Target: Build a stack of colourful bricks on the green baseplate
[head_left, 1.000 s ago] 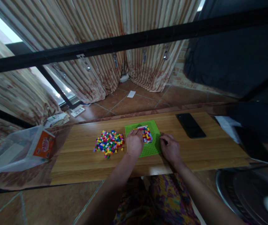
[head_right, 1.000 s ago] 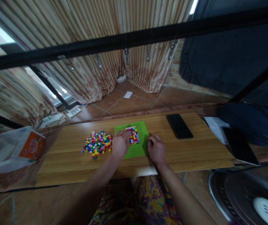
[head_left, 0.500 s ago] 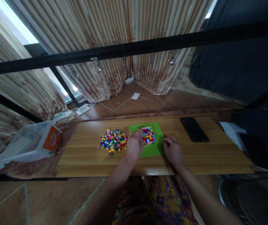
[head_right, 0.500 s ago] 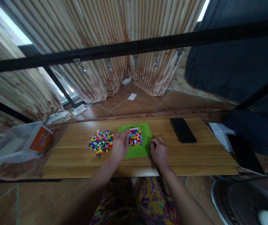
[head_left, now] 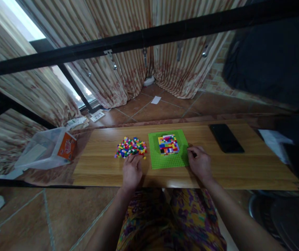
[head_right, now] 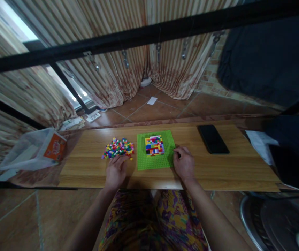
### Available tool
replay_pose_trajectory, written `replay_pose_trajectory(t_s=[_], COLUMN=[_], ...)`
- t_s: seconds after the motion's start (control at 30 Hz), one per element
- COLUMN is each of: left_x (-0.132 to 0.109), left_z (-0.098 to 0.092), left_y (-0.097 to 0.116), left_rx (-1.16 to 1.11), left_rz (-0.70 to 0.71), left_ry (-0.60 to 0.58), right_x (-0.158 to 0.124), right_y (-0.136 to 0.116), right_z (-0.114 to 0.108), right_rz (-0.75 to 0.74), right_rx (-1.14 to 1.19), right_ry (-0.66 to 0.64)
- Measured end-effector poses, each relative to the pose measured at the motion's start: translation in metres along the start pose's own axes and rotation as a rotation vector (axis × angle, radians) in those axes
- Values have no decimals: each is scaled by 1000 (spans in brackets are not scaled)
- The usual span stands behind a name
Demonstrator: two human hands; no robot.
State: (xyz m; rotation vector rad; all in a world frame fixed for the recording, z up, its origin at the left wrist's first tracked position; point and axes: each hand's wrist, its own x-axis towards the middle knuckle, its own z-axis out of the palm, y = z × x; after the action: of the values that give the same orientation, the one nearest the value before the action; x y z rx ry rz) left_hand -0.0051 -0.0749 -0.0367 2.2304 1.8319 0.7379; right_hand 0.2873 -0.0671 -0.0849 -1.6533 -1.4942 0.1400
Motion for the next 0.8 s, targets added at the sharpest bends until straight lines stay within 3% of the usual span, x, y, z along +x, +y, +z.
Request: replay_pose_trajectory(t_s=[0.43, 0.63, 0.8], left_x=[17, 22, 36], left_z=[7, 7, 11], left_y=[22, 31, 47], left_rx=[308, 244, 30], left_rz=[-15, -17, 18], left_ry=[-148, -154, -95], right_x=[1, 1, 2], right_y=[-1, -3, -4], right_z=[0, 0, 0], right_rz=[16, 21, 10], right_rx=[-7, -3, 16], right_ry=[-7, -6, 8])
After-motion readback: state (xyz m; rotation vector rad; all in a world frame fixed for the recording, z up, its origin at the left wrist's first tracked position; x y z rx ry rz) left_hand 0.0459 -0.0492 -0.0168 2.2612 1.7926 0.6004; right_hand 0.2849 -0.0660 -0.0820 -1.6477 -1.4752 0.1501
